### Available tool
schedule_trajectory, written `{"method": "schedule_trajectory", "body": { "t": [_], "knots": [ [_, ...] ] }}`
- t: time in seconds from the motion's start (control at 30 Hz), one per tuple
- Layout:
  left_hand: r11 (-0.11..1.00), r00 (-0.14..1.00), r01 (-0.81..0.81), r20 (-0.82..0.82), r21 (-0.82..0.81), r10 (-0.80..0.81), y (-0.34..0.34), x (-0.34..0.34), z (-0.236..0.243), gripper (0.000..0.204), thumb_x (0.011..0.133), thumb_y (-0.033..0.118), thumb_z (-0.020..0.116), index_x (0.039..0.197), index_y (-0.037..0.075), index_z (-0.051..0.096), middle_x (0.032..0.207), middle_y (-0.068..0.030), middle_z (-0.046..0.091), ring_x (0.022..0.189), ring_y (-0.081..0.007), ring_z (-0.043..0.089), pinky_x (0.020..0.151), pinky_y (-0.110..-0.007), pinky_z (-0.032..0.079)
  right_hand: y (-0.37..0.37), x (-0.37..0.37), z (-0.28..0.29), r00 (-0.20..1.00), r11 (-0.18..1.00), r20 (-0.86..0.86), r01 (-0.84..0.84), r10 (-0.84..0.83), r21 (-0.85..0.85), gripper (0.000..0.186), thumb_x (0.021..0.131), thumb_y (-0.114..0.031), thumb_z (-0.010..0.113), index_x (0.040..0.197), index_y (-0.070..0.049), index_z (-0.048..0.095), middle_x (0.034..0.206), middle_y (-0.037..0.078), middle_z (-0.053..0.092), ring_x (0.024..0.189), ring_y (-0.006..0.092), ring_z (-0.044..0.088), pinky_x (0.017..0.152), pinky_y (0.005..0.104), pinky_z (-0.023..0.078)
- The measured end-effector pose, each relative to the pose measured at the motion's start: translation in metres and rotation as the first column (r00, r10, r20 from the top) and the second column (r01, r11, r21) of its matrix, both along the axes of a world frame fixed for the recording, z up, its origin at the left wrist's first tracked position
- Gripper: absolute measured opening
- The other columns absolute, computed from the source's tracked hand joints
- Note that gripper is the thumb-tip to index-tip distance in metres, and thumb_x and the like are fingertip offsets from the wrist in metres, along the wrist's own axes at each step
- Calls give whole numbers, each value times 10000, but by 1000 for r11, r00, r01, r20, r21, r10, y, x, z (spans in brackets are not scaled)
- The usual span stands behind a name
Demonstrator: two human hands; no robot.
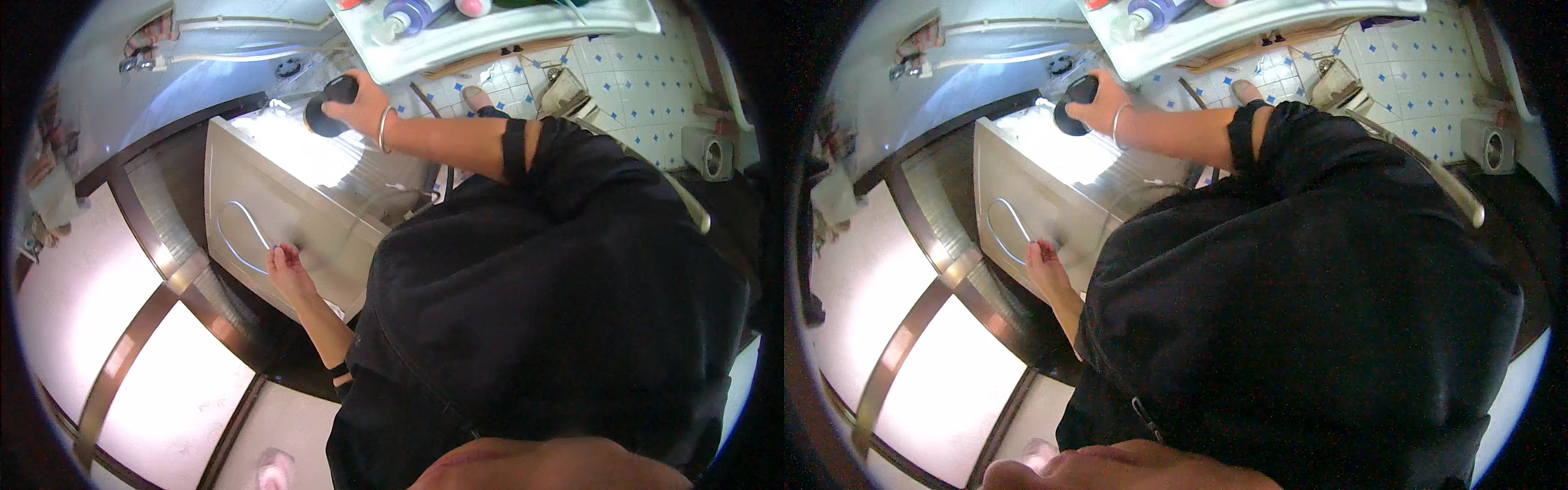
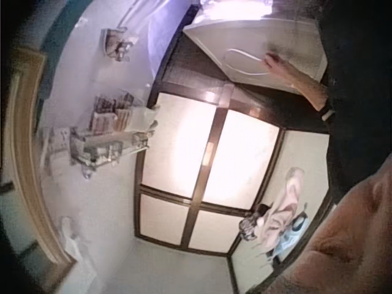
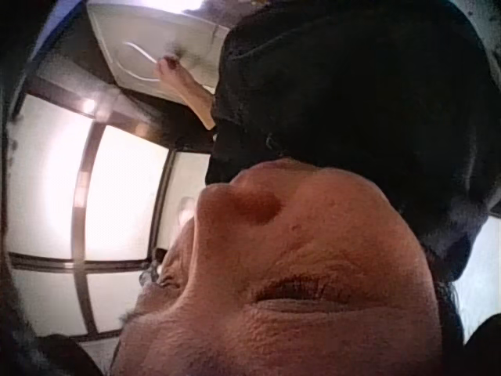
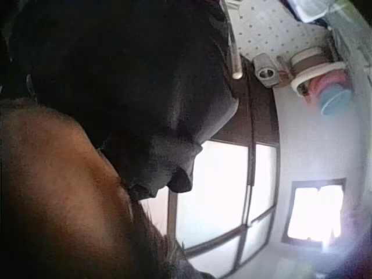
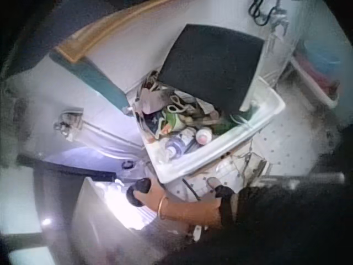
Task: The person uses a flashlight to inspect the back of a washing machine, then manipulates hoses and knobs on the rear panel. They reposition the machine and wipe its top surface with a cloth.
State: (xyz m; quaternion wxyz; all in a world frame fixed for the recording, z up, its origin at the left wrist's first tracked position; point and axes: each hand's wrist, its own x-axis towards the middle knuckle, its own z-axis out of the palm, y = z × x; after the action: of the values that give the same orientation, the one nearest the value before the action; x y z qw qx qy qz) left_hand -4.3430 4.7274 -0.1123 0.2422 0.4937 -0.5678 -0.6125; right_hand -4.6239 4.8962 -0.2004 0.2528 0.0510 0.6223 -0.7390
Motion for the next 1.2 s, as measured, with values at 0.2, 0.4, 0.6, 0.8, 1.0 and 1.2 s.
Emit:
{"method": "schedule_trajectory", "body": {
  "t": [0.2,0.4,0.6,0.8,1.0,1.2],
  "knots": [
    [994,973,-110,202,-26,113,-5,-46,-9,199,900,116,540,1066,6,522,890,-46,588,786,-123,570,712,-261,480,-58,-30,-38,989,991,74,-132,129,28,803,614,-368,721,1227,52,416,1102,257,506,1018,356,522,913,355,422],
    [970,909,87,416,-229,17,-67,-83,-11,183,916,132,507,1030,0,561,857,-26,571,778,-103,547,728,-240,461,-115,-45,-80,964,960,188,-223,190,172,839,693,-442,670,1304,40,358,1139,266,484,1116,344,474,960,356,378],
    [842,762,374,646,-388,-41,-166,-162,-8,244,909,139,501,1070,-32,566,895,-67,590,813,-134,557,753,-254,464,-166,-73,-103,987,989,114,-125,116,73,783,664,-409,663,1255,34,405,1111,256,515,1036,368,525,902,382,423],
    [447,610,719,792,-533,-37,-243,-230,-62,264,915,143,511,1107,-33,552,1024,-149,608,884,-219,597,769,-300,486,-212,-88,-112,975,980,122,-192,186,45,722,621,-397,692,1167,33,495,936,228,622,871,336,620,801,368,483],
    [216,651,707,739,-674,175,-271,-228,-98,272,938,179,481,1137,-5,496,1065,-154,569,917,-238,587,775,-332,501,-230,-84,-143,977,988,155,-135,144,-67,621,671,-350,716,1116,50,552,955,188,627,860,245,631,790,322,496],
    [709,846,303,522,-636,106,-256,-221,-103,334,945,279,406,1122,2,465,984,-140,548,860,-188,588,656,-281,548,-236,-86,-149,984,981,-20,-179,178,-73,612,653,-308,728,1131,22,534,941,195,625,844,258,647,745,323,531]
  ]
}}
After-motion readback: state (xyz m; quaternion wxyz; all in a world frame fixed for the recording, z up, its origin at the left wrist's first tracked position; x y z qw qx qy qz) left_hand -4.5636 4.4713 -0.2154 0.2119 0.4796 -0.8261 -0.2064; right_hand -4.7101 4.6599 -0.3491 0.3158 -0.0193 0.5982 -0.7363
